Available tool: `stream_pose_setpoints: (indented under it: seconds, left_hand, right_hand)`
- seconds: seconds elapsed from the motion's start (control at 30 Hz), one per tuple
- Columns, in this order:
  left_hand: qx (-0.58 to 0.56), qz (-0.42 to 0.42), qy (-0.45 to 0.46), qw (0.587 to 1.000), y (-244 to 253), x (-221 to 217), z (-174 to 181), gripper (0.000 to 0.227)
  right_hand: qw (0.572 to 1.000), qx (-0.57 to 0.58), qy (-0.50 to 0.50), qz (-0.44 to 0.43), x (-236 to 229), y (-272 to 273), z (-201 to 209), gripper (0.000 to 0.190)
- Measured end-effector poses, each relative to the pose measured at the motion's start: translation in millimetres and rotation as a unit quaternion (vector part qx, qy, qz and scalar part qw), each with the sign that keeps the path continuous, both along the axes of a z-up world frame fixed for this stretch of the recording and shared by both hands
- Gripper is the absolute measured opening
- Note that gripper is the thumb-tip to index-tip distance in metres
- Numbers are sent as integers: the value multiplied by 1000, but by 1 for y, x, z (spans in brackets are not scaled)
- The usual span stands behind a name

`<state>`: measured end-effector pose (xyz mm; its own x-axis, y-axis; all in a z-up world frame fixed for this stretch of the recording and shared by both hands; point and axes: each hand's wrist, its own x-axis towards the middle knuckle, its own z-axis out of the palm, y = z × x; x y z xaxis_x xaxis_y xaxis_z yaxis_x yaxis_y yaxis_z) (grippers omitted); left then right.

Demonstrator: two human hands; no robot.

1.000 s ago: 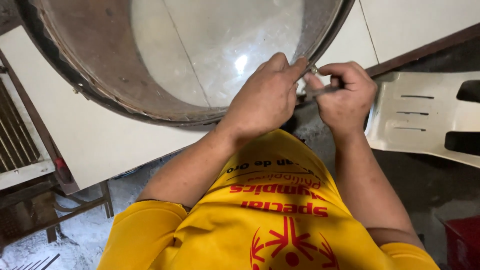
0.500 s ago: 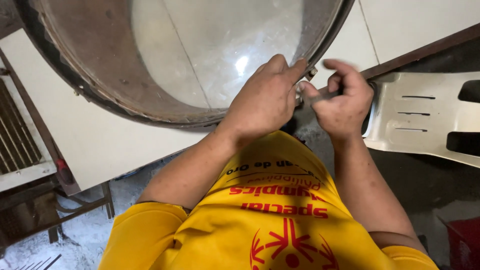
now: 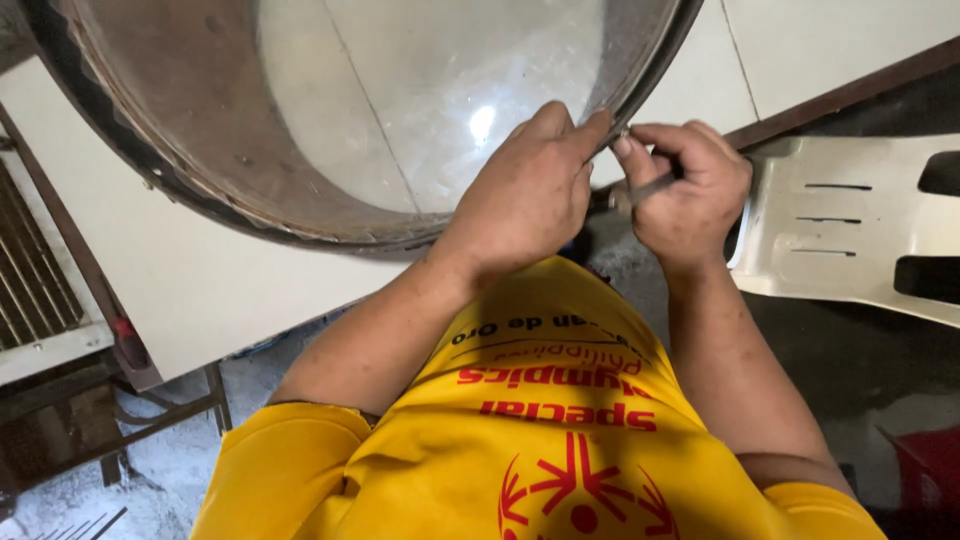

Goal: The person uses a wrench to tighten screws on the rim of a large metal bowl. They rotate the bowl to access different screws and occasionally use their hands to adjust the fasteners.

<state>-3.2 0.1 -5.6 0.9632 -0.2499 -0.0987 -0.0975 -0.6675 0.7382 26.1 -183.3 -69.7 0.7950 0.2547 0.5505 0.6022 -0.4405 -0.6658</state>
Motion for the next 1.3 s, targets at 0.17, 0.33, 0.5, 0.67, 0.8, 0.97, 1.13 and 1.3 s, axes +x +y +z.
stream_pose_setpoints:
  seconds: [0.17,0.33,0.5,0.67,0.8,0.97,1.13,1.3]
  left_hand:
    - [3,-3,21,1000,0,1,0,52]
    - [-7,-1,-12,1000,5,0,6,45]
    - [2,9,-33,999,-2,1,6,48]
    - [12,-3,-32,999,2,2,6,47]
    - [4,2,-42,999,5,3,1,47]
    - [16,-1,-41,999,2,3,2,47]
    - [27,24,-43,998,0,1,-2,48]
    - [28,17,-47,998,-1,1,2,46]
  right_hand:
    - [990,40,123,-50,-6,-1,-9,18]
    - [998,49,23,-20,6,2,-20,13]
    - [998,39,2,-44,5,5,-16,14]
    - [996,91,-13,-13,9,5,-10,16]
    - [995,100,-9,-22,9,10,-6,15]
    - [995,98,-9,-1,10,10,-6,9]
    - [991,113,43,50,13,5,-8,13]
    - [994,100,50,8,14,-3,-12,22]
